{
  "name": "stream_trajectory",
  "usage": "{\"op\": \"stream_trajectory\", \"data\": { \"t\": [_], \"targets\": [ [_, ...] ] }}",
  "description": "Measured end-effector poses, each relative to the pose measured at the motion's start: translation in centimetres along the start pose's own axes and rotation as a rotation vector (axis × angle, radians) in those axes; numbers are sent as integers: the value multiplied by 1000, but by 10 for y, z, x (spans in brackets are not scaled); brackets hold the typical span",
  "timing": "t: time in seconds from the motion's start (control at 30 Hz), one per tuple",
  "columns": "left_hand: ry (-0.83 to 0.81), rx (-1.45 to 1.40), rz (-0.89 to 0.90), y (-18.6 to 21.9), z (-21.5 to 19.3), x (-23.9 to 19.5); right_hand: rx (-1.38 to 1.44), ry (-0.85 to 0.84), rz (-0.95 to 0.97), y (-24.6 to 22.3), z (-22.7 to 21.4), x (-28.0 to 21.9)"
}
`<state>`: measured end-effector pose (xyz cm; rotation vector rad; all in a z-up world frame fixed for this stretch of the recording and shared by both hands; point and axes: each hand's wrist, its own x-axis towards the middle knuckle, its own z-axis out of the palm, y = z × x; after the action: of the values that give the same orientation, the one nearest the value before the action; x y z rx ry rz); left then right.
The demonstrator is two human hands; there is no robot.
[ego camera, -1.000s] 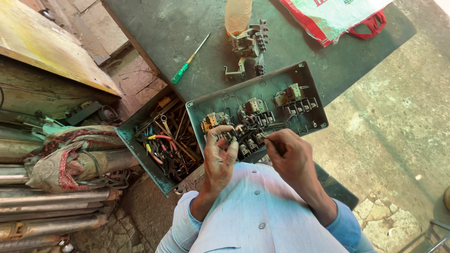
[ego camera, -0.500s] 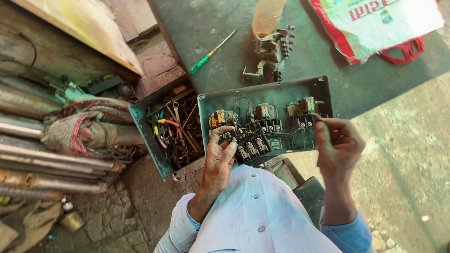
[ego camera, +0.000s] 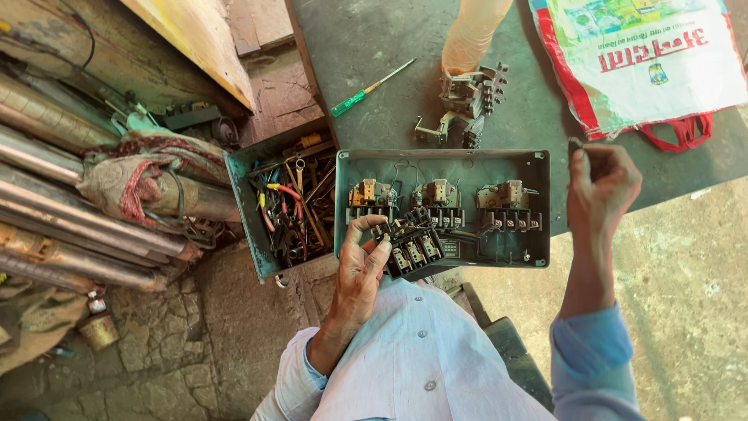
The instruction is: The person cleans a small electrical component by pouring liquid from a plastic bottle onto it and scrubbing with a toothbrush. The person repeats this process on multiple components placed in a metal tray.
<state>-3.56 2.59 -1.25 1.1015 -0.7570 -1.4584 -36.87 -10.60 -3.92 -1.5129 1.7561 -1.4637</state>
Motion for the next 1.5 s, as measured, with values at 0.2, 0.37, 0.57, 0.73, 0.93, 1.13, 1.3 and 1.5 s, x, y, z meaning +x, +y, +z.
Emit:
{"op": "stream_trajectory", "data": {
  "t": [0.2, 0.37, 0.57, 0.73, 0.93, 1.13, 1.3, 1.5],
  "targets": [
    [3, 18, -10, 2, 1, -5, -233, 0, -167, 45, 15, 47],
    [-56, -46, 10, 4, -9, 1, -487, -87, -112, 44, 20, 55],
    [-148, -81, 17, 12, -24, 13, -577, -78, -178, 7, 19, 18],
    [-199, -139, -15, 16, -34, 27, -476, -68, -100, -22, 29, -22],
    [-281, -140, -53, 18, -45, 37, -433, -54, -43, -49, 34, -59],
    [-335, -110, -81, 15, -51, 44, -385, -47, -40, -57, 32, -72],
    [-290, -112, -73, 13, -43, 44, -318, -102, -56, -57, 38, -57],
    [-180, -101, -34, 11, -24, 37, -202, -233, -71, -57, 45, -29]
  ]
}}
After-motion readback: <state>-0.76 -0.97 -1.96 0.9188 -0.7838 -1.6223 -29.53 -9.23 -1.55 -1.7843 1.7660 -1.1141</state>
